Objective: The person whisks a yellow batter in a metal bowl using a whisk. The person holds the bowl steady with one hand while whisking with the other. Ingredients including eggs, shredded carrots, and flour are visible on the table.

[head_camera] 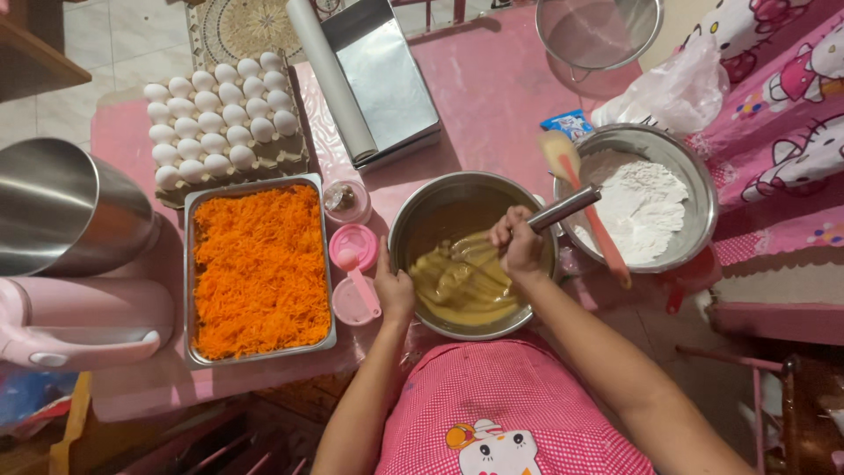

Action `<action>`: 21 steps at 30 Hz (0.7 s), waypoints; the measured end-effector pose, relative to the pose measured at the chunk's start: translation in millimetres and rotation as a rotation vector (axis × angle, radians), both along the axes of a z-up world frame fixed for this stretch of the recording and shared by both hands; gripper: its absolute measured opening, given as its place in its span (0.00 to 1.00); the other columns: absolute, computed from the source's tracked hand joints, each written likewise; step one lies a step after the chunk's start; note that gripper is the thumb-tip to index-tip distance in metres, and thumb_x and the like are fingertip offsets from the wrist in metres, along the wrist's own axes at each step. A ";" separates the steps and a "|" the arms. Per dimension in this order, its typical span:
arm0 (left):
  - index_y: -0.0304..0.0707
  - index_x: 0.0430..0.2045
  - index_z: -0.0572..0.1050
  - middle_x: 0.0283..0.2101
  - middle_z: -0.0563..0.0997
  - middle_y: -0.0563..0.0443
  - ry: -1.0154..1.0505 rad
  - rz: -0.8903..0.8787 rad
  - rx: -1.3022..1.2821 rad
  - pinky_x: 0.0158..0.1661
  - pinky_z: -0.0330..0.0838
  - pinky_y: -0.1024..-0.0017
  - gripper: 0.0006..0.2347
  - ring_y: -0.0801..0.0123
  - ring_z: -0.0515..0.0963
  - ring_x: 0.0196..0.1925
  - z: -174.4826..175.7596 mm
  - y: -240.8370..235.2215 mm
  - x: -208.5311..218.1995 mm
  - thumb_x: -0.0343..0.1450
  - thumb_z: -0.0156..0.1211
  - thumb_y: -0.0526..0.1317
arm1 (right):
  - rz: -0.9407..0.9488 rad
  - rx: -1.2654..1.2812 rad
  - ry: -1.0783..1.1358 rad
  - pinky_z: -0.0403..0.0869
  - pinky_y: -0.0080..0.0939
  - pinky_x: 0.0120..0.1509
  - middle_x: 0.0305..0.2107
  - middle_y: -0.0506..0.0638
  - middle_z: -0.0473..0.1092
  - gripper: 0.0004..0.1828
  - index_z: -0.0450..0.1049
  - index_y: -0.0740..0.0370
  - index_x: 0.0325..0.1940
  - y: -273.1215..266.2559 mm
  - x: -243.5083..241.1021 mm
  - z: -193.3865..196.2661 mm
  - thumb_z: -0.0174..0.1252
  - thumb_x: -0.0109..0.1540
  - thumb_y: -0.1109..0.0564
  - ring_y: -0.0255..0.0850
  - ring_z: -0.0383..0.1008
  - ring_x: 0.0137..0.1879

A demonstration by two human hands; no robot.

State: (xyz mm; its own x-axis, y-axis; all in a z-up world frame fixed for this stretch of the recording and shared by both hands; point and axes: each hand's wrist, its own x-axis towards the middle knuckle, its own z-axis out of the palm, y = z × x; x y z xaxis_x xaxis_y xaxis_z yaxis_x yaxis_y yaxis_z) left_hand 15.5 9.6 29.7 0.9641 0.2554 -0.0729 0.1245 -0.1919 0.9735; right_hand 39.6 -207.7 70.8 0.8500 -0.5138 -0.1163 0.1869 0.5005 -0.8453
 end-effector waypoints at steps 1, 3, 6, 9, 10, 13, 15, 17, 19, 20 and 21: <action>0.50 0.71 0.62 0.67 0.69 0.38 -0.002 0.004 0.000 0.67 0.61 0.60 0.38 0.49 0.65 0.70 -3.6 0.1 -0.6 0.61 0.46 0.19 | 0.004 0.000 -0.002 0.75 0.45 0.30 0.09 0.48 0.51 0.19 0.59 0.57 0.23 -11.3 -9.7 -1.8 0.52 0.68 0.55 0.41 0.60 0.14; 0.49 0.69 0.65 0.66 0.72 0.40 -0.019 0.052 -0.002 0.66 0.63 0.61 0.36 0.53 0.68 0.69 -9.7 1.7 -2.0 0.61 0.48 0.20 | 0.246 -0.004 0.011 0.69 0.38 0.27 0.09 0.46 0.48 0.14 0.58 0.54 0.26 -32.8 -28.8 -5.0 0.49 0.66 0.58 0.40 0.57 0.13; 0.43 0.68 0.66 0.65 0.71 0.34 -0.051 0.054 -0.020 0.66 0.63 0.58 0.35 0.48 0.68 0.68 -1.0 0.2 -3.2 0.61 0.47 0.20 | 0.056 -0.119 -0.019 0.73 0.47 0.26 0.07 0.48 0.48 0.13 0.59 0.55 0.25 -78.4 -30.0 -9.6 0.54 0.61 0.60 0.40 0.57 0.11; 0.42 0.68 0.66 0.65 0.72 0.33 -0.066 0.062 -0.082 0.65 0.64 0.58 0.35 0.49 0.68 0.68 -9.2 0.6 -4.3 0.61 0.46 0.20 | -0.041 -0.247 -0.100 0.71 0.44 0.25 0.07 0.49 0.49 0.21 0.59 0.56 0.20 -97.2 -12.1 35.6 0.51 0.68 0.56 0.42 0.58 0.11; 0.42 0.68 0.66 0.65 0.72 0.33 -0.065 0.065 -0.081 0.65 0.64 0.58 0.35 0.49 0.68 0.68 -4.9 0.3 -5.0 0.61 0.46 0.20 | -0.037 -0.246 -0.099 0.71 0.44 0.25 0.07 0.49 0.49 0.21 0.59 0.56 0.20 -95.4 1.8 33.3 0.51 0.68 0.56 0.42 0.58 0.11; 0.43 0.67 0.66 0.63 0.73 0.33 -0.056 0.065 -0.101 0.64 0.66 0.59 0.34 0.49 0.69 0.67 3.6 -1.4 -4.7 0.61 0.47 0.21 | -0.303 -0.136 -0.216 0.65 0.42 0.19 0.07 0.51 0.52 0.16 0.61 0.57 0.25 -77.1 39.8 19.6 0.55 0.67 0.57 0.44 0.57 0.11; 0.43 0.66 0.68 0.61 0.75 0.32 -0.038 0.093 -0.045 0.60 0.69 0.58 0.30 0.47 0.72 0.65 3.5 -0.8 -3.2 0.64 0.51 0.24 | -0.403 -0.046 -0.203 0.69 0.41 0.21 0.07 0.49 0.57 0.18 0.61 0.53 0.21 -45.2 60.4 0.7 0.57 0.64 0.57 0.39 0.62 0.12; 0.44 0.65 0.69 0.61 0.76 0.33 -0.045 0.098 -0.029 0.60 0.70 0.58 0.28 0.48 0.73 0.64 0.3 1.9 -0.3 0.66 0.51 0.26 | -0.269 0.019 -0.138 0.72 0.45 0.25 0.07 0.50 0.55 0.18 0.61 0.54 0.21 -12.7 51.3 -11.3 0.55 0.65 0.56 0.41 0.62 0.12; 0.44 0.65 0.70 0.60 0.76 0.34 -0.054 0.102 -0.013 0.60 0.70 0.58 0.26 0.48 0.73 0.63 0.4 4.6 0.5 0.68 0.52 0.27 | -0.135 0.084 -0.075 0.75 0.49 0.28 0.06 0.50 0.54 0.19 0.60 0.55 0.22 1.5 36.2 -18.7 0.53 0.67 0.55 0.42 0.62 0.12; 0.45 0.64 0.70 0.60 0.77 0.34 -0.055 0.116 -0.001 0.59 0.71 0.57 0.25 0.48 0.74 0.62 2.4 5.7 0.2 0.69 0.52 0.28 | 0.064 0.055 -0.060 0.73 0.46 0.28 0.07 0.48 0.51 0.17 0.60 0.55 0.23 -0.9 26.1 -19.9 0.51 0.66 0.56 0.41 0.60 0.12; 0.46 0.64 0.70 0.59 0.77 0.35 -0.053 0.129 0.011 0.59 0.72 0.57 0.24 0.47 0.74 0.62 3.9 6.2 -1.0 0.70 0.52 0.29 | 0.263 0.025 -0.044 0.72 0.43 0.28 0.07 0.46 0.49 0.15 0.59 0.55 0.25 -3.7 15.1 -21.5 0.49 0.66 0.57 0.40 0.59 0.12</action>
